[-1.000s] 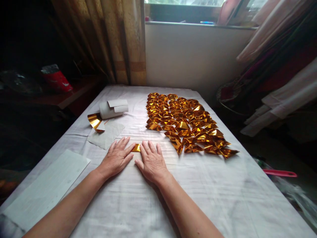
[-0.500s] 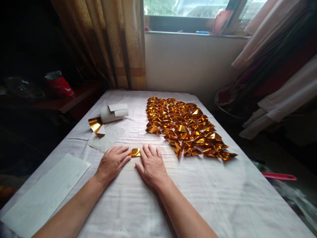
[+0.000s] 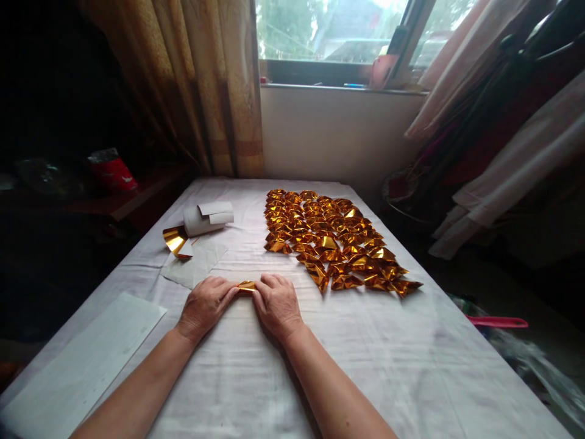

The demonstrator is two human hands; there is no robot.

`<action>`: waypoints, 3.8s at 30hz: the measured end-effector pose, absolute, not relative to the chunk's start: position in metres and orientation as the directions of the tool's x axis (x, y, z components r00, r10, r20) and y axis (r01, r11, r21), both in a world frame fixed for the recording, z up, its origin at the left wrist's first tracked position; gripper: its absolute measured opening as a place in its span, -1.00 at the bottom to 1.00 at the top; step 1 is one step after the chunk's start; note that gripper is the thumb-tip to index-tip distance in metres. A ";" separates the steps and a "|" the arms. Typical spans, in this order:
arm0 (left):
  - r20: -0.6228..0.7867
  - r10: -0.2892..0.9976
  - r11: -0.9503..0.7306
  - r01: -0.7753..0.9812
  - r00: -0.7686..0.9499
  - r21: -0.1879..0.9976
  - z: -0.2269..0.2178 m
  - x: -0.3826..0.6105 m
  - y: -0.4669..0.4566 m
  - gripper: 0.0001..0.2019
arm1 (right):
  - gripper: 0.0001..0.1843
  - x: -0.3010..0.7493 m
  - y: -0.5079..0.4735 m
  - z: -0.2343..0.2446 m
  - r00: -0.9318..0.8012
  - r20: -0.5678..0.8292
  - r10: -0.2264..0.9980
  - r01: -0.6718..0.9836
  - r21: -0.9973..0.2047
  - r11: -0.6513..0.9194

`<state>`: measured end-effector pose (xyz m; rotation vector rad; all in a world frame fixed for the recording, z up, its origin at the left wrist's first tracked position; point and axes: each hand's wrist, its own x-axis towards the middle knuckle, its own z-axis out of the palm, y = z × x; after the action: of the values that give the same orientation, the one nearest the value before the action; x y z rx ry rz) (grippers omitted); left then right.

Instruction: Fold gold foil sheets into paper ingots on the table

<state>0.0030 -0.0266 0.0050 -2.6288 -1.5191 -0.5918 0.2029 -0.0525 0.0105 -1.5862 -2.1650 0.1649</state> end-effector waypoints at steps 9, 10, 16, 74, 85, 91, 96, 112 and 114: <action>0.410 0.809 -0.514 0.845 0.421 0.147 0.002 0.007 -0.025 -0.71 | -0.74 0.201 -0.046 0.029 -0.127 0.118 0.985 0.930 -0.331 0.160; 0.405 0.811 -0.514 0.845 0.423 0.149 0.002 0.008 -0.025 -0.73 | -0.74 0.201 -0.044 0.028 -0.108 0.110 0.988 0.927 -0.347 0.140; 0.360 0.850 -0.467 0.867 0.385 0.175 0.008 0.011 -0.024 -0.80 | -0.73 0.200 -0.039 0.017 -0.042 0.150 0.988 0.887 -0.450 0.106; 0.367 0.908 -0.321 0.897 0.201 0.304 0.005 0.033 0.011 -0.69 | -0.71 0.216 -0.002 0.001 -0.201 0.403 0.893 0.753 -0.519 0.404; 0.334 0.916 -0.338 0.879 0.224 0.336 0.011 0.033 0.010 -0.71 | -0.71 0.215 -0.001 -0.002 -0.126 0.423 0.897 0.761 -0.539 0.361; 0.348 0.915 -0.338 0.862 0.206 0.378 0.006 0.031 0.012 -0.70 | -0.70 0.214 -0.003 0.001 -0.230 0.421 0.877 0.741 -0.509 0.438; 0.370 0.900 -0.366 0.860 0.230 0.355 0.006 0.031 0.012 -0.69 | -0.71 0.214 -0.002 0.000 -0.169 0.429 0.887 0.769 -0.506 0.392; 0.333 0.907 -0.359 0.886 0.257 0.295 0.010 0.036 0.007 -0.71 | -0.87 0.219 -0.001 0.005 -0.058 0.484 0.873 0.819 -0.477 0.319; 0.321 0.907 -0.376 0.866 0.272 0.330 0.011 0.036 0.007 -0.72 | -0.85 0.223 0.000 0.007 -0.037 0.505 0.862 0.842 -0.449 0.299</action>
<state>0.0361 0.0068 0.0111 -2.5755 -1.8005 -0.7525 0.2231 0.0003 0.0075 -1.5244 -1.8538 0.0355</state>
